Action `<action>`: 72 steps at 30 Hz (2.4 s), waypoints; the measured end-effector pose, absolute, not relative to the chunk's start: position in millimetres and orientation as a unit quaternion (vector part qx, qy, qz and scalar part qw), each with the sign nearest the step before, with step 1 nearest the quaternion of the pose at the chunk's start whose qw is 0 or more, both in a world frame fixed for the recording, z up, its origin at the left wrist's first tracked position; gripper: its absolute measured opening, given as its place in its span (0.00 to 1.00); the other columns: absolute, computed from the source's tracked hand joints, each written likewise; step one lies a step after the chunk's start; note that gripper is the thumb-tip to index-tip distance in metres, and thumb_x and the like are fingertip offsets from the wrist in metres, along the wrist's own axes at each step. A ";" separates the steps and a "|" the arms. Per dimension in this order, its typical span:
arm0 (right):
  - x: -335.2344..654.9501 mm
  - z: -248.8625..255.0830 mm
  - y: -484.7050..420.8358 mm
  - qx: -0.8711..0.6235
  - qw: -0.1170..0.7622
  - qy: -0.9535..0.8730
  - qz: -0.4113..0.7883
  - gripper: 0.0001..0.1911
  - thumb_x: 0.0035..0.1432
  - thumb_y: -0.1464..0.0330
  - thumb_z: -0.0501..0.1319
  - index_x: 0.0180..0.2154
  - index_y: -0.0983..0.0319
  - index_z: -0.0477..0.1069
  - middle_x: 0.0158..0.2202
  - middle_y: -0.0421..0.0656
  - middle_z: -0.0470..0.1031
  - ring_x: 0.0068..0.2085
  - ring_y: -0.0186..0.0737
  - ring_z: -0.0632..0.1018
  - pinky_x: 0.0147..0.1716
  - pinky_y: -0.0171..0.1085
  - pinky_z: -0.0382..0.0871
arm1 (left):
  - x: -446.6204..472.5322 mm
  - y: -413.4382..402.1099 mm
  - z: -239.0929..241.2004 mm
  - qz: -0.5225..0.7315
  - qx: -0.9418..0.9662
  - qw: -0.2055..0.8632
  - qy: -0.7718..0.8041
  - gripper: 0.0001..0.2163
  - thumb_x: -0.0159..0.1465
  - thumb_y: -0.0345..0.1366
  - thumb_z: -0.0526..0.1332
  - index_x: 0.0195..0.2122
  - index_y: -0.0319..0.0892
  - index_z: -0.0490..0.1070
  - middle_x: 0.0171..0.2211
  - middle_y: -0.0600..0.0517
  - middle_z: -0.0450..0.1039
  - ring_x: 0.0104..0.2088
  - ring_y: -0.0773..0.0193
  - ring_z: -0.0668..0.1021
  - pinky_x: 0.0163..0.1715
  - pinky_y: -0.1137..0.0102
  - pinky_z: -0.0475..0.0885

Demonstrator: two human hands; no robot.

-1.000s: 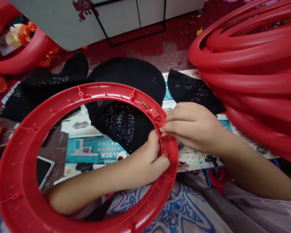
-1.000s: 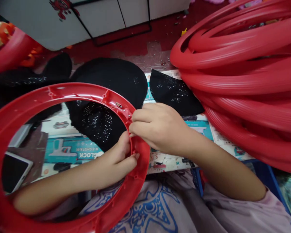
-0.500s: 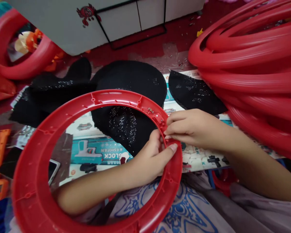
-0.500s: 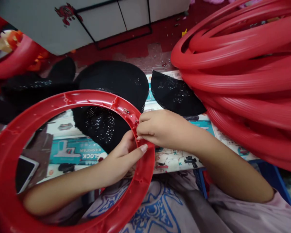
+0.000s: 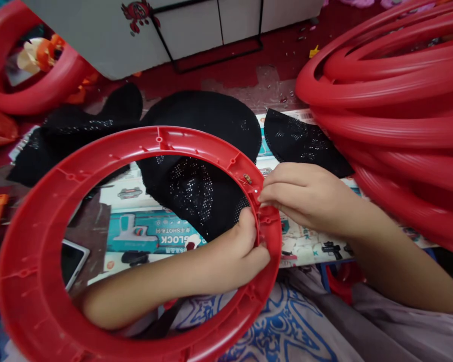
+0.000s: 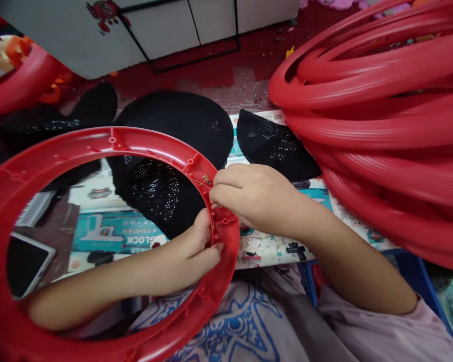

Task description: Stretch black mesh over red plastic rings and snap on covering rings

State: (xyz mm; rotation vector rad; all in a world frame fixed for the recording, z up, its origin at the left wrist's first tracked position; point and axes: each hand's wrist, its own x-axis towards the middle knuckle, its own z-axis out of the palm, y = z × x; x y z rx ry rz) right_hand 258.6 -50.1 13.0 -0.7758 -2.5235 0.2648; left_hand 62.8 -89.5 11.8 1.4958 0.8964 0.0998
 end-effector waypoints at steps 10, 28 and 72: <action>255.0 15.2 -51.5 -0.307 0.217 -0.924 0.072 0.14 0.63 0.72 0.53 0.30 0.66 0.75 0.31 0.47 0.75 0.34 0.39 0.73 0.33 0.38 0.65 | 65.7 -96.1 3.7 0.113 0.606 0.675 0.406 0.21 0.64 0.35 0.55 0.55 0.40 0.48 0.53 0.40 0.63 0.54 0.53 0.69 0.55 0.54 0.65; 248.3 18.6 -64.6 -0.228 0.205 -0.952 0.004 0.12 0.60 0.78 0.53 0.29 0.66 0.73 0.29 0.45 0.73 0.30 0.39 0.70 0.29 0.39 0.63 | 70.2 -96.2 -8.8 0.173 0.619 0.656 0.395 0.22 0.59 0.27 0.55 0.53 0.39 0.49 0.47 0.44 0.66 0.49 0.55 0.72 0.49 0.59 0.71; 255.6 20.6 -50.5 -0.401 0.484 -0.368 0.685 0.05 0.51 0.68 0.66 0.32 0.62 0.75 0.26 0.37 0.76 0.24 0.29 0.75 0.25 0.28 0.71 | 29.4 -39.3 17.8 -0.024 0.906 0.093 0.413 0.19 0.65 0.49 0.53 0.35 0.37 0.71 0.32 0.44 0.73 0.35 0.51 0.74 0.36 0.58 0.69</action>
